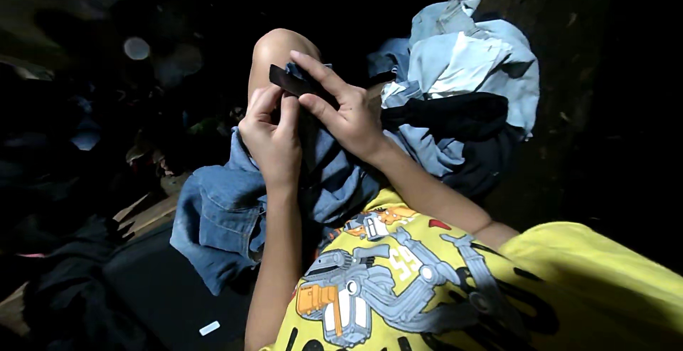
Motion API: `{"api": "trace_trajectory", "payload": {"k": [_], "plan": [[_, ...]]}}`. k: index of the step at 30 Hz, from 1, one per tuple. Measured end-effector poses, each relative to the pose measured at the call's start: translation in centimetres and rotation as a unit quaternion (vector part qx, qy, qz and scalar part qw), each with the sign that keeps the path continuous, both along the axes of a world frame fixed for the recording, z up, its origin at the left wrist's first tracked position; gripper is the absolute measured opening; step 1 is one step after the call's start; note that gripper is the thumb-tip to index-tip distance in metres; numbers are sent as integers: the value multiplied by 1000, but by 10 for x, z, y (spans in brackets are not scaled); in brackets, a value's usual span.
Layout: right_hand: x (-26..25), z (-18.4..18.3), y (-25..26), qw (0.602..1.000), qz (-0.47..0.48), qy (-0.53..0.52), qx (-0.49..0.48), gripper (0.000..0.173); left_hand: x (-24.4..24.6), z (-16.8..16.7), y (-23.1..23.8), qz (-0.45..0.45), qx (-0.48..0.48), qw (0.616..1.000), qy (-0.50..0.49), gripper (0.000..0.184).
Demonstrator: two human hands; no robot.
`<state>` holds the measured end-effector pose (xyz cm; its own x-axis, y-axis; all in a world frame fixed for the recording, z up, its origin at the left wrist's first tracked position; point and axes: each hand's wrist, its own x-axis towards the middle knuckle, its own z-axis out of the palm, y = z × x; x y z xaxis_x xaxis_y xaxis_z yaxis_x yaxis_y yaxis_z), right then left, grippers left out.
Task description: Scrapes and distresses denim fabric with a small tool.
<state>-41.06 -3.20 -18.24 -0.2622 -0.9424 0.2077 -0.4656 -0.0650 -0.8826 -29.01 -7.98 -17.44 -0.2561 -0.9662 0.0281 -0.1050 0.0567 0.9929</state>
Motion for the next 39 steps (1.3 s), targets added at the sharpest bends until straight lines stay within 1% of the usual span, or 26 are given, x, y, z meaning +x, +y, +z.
{"api": "trace_trajectory", "payload": {"k": [2, 6, 10, 12, 13, 15, 16, 17, 18, 19, 21, 22, 23, 25, 27, 28, 30, 31, 33, 35, 36, 37, 39], "plan": [[1, 0, 5, 1000, 2, -23, 6, 45, 1, -1, 2, 6, -4, 1000, 6, 16], [5, -3, 11, 999, -30, -23, 12, 41, -2, -2, 5, 13, -8, 1000, -5, 16], [11, 6, -10, 996, -21, -89, -2, 36, -6, -3, 14, 5, -33, 999, -12, 16], [7, 12, -13, 989, 3, -147, 20, 36, -3, -4, 12, 12, -15, 1000, -1, 16], [1, 16, -14, 978, 13, -204, 48, 35, -2, -3, 10, 18, 1, 1000, 18, 16], [-13, 24, -13, 932, -11, -345, 113, 33, 0, 1, 9, 37, 40, 997, 51, 15], [-22, 26, -11, 915, -13, -376, 148, 33, 0, 4, 8, 44, 51, 996, 57, 15], [-31, 26, -8, 909, -13, -387, 155, 41, -1, 5, 8, 46, 54, 996, 59, 15], [-36, 27, -6, 916, -5, -370, 153, 47, -2, 6, 7, 47, 51, 996, 55, 14], [-36, 28, -2, 934, 4, -330, 139, 50, -2, 6, 8, 48, 48, 996, 50, 13], [-27, 27, 5, 973, -4, -217, 73, 58, -4, 6, 8, 42, 37, 998, 40, 9], [-22, 25, 5, 988, -15, -153, 34, 57, -5, 6, 7, 39, 34, 998, 39, 8], [-19, 22, 3, 996, -20, -91, -2, 52, -6, 6, 6, 35, 32, 998, 40, 7], [-17, 16, -2, 998, -22, 11, -49, 39, -5, 5, 7, 20, 23, 999, 33, 7], [-20, 11, -11, 995, -19, 54, -76, 26, -2, 3, 7, -7, 5, 1000, 22, 11], [-23, 10, -14, 995, -14, 62, -83, 19, 0, 2, 7, -21, -2, 1000, 16, 12], [-28, 15, -19, 996, 5, 50, -77, 16, 2, 3, 6, -33, -5, 999, 11, 12], [-31, 19, -21, 997, 19, 26, -63, 16, 2, 4, 6, -38, 1, 999, 18, 11], [-36, 27, -25, 998, 36, -57, -17, 12, 1, 8, 5, -46, 24, 998, 34, 10], [-33, 27, -30, 988, 31, -147, 16, 9, 0, 8, 3, -50, 38, 997, 39, 11], [-31, 26, -31, 986, 32, -164, 27, 10, 0, 8, 2, -46, 41, 997, 38, 11], [-29, 25, -31, 987, 37, -151, 37, 10, 1, 8, 2, -37, 42, 998, 36, 9], [-29, 26, -30, 994, 44, -87, 40, 15, 1, 8, 1, -23, 43, 998, 34, 6]]}}
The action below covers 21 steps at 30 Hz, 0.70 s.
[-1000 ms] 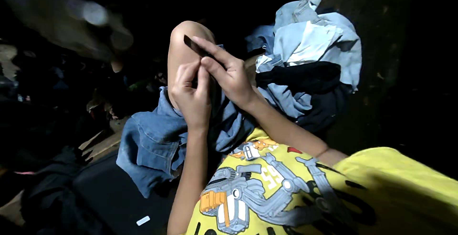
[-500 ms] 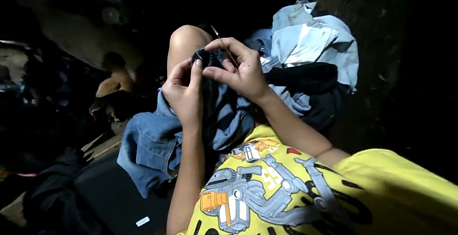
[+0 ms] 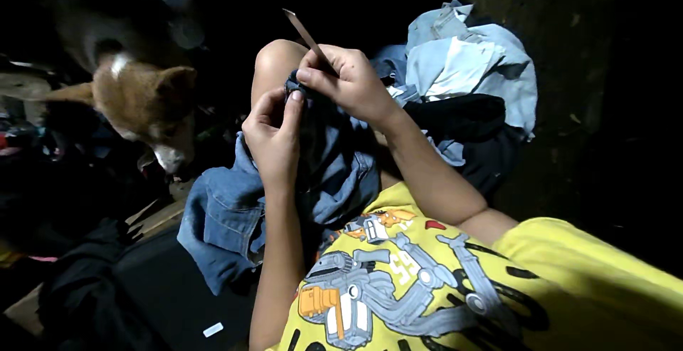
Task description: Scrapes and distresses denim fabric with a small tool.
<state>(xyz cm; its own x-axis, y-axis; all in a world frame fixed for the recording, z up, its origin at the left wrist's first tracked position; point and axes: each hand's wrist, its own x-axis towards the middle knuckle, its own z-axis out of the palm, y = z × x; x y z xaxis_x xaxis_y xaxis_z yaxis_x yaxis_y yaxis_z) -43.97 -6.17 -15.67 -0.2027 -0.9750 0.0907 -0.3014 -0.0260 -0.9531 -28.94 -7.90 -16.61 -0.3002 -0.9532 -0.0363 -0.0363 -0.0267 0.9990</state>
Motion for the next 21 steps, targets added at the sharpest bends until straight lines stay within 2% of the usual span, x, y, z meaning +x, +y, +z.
{"api": "trace_trajectory", "payload": {"k": [1, 4, 5, 8, 11, 21], "plan": [[0, 0, 3, 1000, -9, 25, -9, 20, 0, 0, 0, 3, 1, 1000, 4, 5], [-3, 8, 19, 994, -31, 106, -23, 51, -3, 1, -2, 18, 15, 1000, 19, 5], [-1, 9, 26, 991, -27, 128, -15, 52, -3, 1, -3, 22, 22, 999, 22, 5], [10, 5, 44, 981, -25, 191, 6, 49, -5, 2, -4, 24, 33, 999, 33, 7], [16, -5, 53, 978, -22, 208, -1, 50, -4, 3, -3, 20, 34, 998, 41, 12], [30, -19, 38, 986, -68, 150, -34, 44, -6, 1, 3, 36, 48, 997, 50, 14]]}}
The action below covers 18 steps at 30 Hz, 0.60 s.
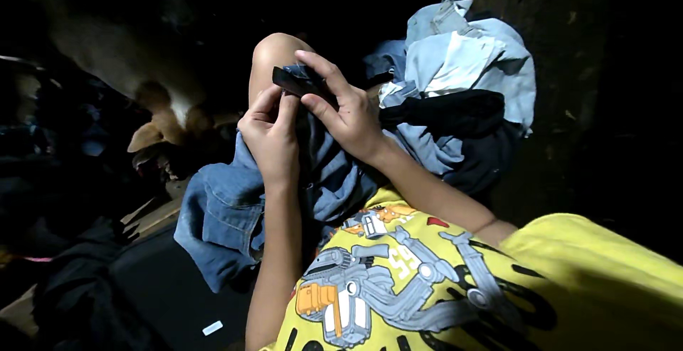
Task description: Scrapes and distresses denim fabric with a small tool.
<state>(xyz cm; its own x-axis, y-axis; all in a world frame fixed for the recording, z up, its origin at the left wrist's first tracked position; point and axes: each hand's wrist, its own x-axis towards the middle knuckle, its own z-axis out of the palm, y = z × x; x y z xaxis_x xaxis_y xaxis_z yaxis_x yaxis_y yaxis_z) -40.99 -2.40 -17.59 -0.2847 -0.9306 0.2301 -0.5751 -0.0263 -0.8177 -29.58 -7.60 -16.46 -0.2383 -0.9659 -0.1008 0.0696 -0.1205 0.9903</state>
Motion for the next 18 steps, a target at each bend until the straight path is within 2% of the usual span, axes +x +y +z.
{"api": "trace_trajectory", "payload": {"k": [6, 8, 9, 11, 13, 16, 17, 18], "plan": [[5, -7, 3, 1000, -25, -15, -2, 37, -4, 0, 9, 22, 4, 1000, 7, 13], [5, -6, -1, 994, -13, -105, -10, 35, -4, -2, 9, 22, -4, 1000, 3, 11], [4, -3, -2, 983, -4, -185, -11, 31, -2, -4, 10, 15, -12, 1000, -2, 10], [-1, 11, -7, 930, 12, -367, 26, 16, 1, -6, 9, -2, -20, 1000, -11, 10], [-16, 23, -9, 847, 54, -514, 123, 12, 4, -5, 8, -14, -13, 1000, 4, 10], [-30, 21, -10, 746, 131, -625, 190, 19, 10, -2, 4, -23, 12, 999, 36, 13], [-31, 20, -11, 732, 143, -638, 192, 20, 11, -1, 3, -21, 16, 999, 40, 14], [-30, 20, -12, 735, 148, -634, 190, 19, 11, 0, 2, -15, 15, 999, 36, 14]]}}
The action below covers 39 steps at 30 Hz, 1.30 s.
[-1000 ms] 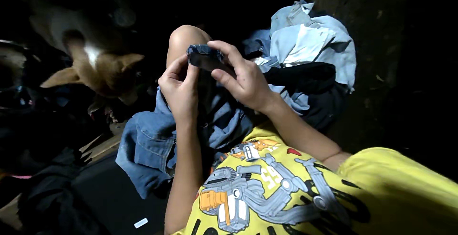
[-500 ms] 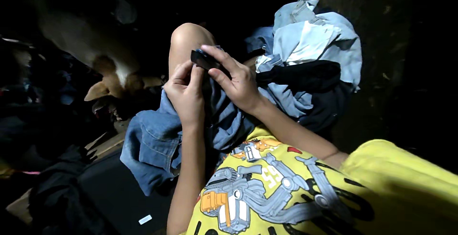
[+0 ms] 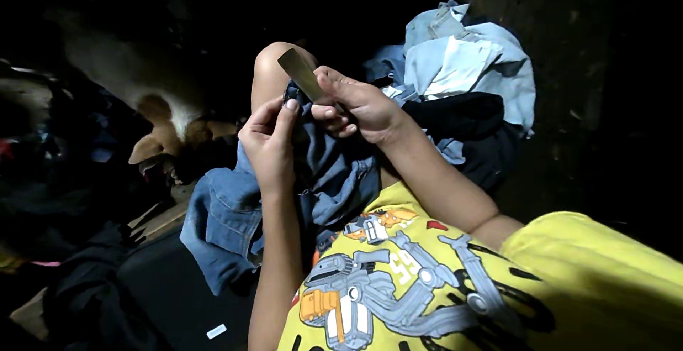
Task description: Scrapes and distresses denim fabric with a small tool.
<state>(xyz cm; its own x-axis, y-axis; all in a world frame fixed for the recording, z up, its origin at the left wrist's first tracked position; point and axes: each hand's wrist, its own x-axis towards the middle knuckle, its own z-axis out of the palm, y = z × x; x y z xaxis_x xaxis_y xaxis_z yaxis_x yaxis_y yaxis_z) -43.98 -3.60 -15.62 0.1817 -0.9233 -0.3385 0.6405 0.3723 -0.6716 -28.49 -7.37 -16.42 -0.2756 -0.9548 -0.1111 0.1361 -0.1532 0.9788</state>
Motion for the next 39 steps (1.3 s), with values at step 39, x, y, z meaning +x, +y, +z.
{"api": "trace_trajectory", "payload": {"k": [39], "plan": [[6, -15, -5, 803, -162, 535, -206, 39, -5, -2, -1, 8, -31, 998, -45, 8]]}}
